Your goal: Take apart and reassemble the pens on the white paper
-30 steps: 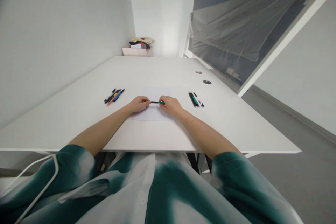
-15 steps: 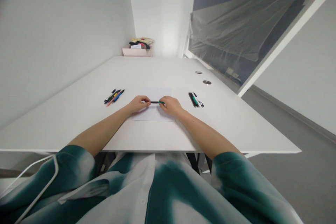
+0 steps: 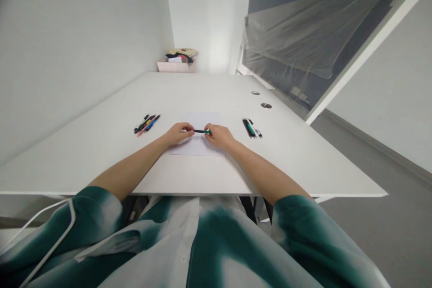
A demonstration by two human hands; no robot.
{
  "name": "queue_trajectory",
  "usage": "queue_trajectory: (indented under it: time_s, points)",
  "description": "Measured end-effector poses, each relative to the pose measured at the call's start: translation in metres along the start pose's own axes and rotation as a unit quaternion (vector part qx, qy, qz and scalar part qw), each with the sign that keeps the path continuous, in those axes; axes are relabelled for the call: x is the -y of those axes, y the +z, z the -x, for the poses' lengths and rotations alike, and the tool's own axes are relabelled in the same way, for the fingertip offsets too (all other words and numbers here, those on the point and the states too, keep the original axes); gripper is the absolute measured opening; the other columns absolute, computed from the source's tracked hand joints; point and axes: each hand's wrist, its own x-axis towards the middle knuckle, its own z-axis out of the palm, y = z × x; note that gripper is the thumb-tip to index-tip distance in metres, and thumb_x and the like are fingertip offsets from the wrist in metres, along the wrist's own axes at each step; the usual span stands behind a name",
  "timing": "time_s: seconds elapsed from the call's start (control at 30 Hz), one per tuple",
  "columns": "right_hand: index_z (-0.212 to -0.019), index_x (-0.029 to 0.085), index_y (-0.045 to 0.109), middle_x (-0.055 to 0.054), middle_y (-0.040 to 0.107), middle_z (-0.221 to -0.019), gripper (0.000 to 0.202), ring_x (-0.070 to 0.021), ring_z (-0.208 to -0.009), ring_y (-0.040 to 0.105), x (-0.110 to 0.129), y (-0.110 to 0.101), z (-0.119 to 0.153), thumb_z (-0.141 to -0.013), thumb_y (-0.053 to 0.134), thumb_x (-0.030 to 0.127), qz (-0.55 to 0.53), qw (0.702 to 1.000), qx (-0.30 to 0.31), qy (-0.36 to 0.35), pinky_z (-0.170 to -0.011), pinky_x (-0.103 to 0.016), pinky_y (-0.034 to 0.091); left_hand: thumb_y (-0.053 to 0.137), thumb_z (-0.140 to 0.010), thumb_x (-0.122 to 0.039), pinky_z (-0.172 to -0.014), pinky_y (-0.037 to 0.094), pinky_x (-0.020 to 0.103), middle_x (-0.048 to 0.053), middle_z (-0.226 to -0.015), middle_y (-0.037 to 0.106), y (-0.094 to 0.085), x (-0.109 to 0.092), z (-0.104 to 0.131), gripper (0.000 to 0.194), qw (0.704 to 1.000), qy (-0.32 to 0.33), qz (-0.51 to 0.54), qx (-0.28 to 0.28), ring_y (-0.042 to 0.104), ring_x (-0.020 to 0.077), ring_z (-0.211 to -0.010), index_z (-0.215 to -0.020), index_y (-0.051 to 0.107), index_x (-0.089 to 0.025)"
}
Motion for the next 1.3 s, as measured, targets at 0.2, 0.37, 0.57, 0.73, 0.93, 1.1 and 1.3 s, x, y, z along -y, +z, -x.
queue_trajectory:
  time_s: [0.2,0.37,0.57,0.73,0.93,1.1,1.3]
  points:
    - [-0.110,0.022,0.058,-0.005,0.072,-0.098,0.022,-0.0204,-0.089,0.065,0.0001,0.0003,-0.0007,-0.090,0.051,0.026,0.004,1.000,0.003,0.009,-0.070,-0.027,0.040,0.050,-0.081,-0.040,-0.079,0.048,0.031,0.005,-0.081,0.071,0.0018,0.0038,-0.0012,0.033,0.999,-0.003,-0.014,0.032,0.062,0.0192,-0.079,-0.082,0.071,-0.015]
    - [-0.106,0.021,0.059,-0.005,0.072,-0.097,0.018,-0.0206,-0.088,0.064,-0.0005,0.0001,-0.0005,-0.090,0.050,0.026,0.008,1.000,0.000,0.005,-0.069,-0.027,0.040,0.052,-0.080,-0.042,-0.078,0.048,0.032,0.006,-0.083,0.072,0.0019,0.0052,-0.0003,0.035,0.999,0.003,-0.011,0.034,0.062,0.0199,-0.079,-0.084,0.072,-0.015]
    - [-0.100,0.021,0.061,-0.005,0.071,-0.097,0.015,-0.0188,-0.086,0.063,-0.0016,-0.0002,-0.0001,-0.091,0.051,0.026,0.005,1.000,-0.001,-0.011,-0.069,-0.026,0.038,0.054,-0.079,-0.041,-0.079,0.049,0.032,0.007,-0.087,0.073,0.0007,0.0045,0.0013,0.034,1.000,0.003,0.002,0.031,0.064,0.0206,-0.082,-0.087,0.074,-0.014]
    - [-0.099,0.021,0.063,-0.005,0.070,-0.098,0.015,-0.0180,-0.085,0.062,-0.0041,0.0024,-0.0001,-0.090,0.052,0.024,-0.003,1.000,-0.012,-0.027,-0.070,-0.026,0.038,0.057,-0.078,-0.038,-0.082,0.050,0.032,0.007,-0.089,0.075,-0.0002,0.0052,0.0014,0.032,0.999,0.021,-0.005,0.026,0.066,0.0206,-0.084,-0.088,0.076,-0.015]
    - [-0.098,0.021,0.065,-0.005,0.070,-0.098,0.016,-0.0180,-0.084,0.061,-0.0064,0.0038,-0.0004,-0.090,0.051,0.022,-0.018,0.999,-0.021,-0.045,-0.071,-0.026,0.038,0.058,-0.079,-0.037,-0.082,0.051,0.031,0.007,-0.091,0.075,-0.0014,0.0063,0.0014,0.030,0.999,0.038,-0.007,0.024,0.067,0.0204,-0.085,-0.088,0.077,-0.016]
    - [-0.097,0.021,0.065,-0.005,0.070,-0.097,0.016,-0.0180,-0.083,0.061,-0.0069,0.0033,-0.0009,-0.090,0.050,0.022,-0.024,0.998,-0.019,-0.046,-0.070,-0.026,0.038,0.058,-0.080,-0.036,-0.082,0.051,0.031,0.006,-0.094,0.075,-0.0018,0.0059,0.0024,0.028,0.998,0.051,-0.019,0.016,0.067,0.0202,-0.088,-0.090,0.076,-0.017]
    - [-0.099,0.022,0.064,-0.004,0.070,-0.095,0.016,-0.0182,-0.081,0.061,-0.0087,0.0047,-0.0024,-0.089,0.052,0.023,-0.038,0.998,-0.033,-0.024,-0.069,-0.027,0.038,0.060,-0.082,-0.031,-0.086,0.050,0.034,0.006,-0.094,0.075,-0.0002,0.0019,0.0015,0.020,0.990,0.100,-0.090,-0.039,0.067,0.0204,-0.089,-0.089,0.076,-0.020]
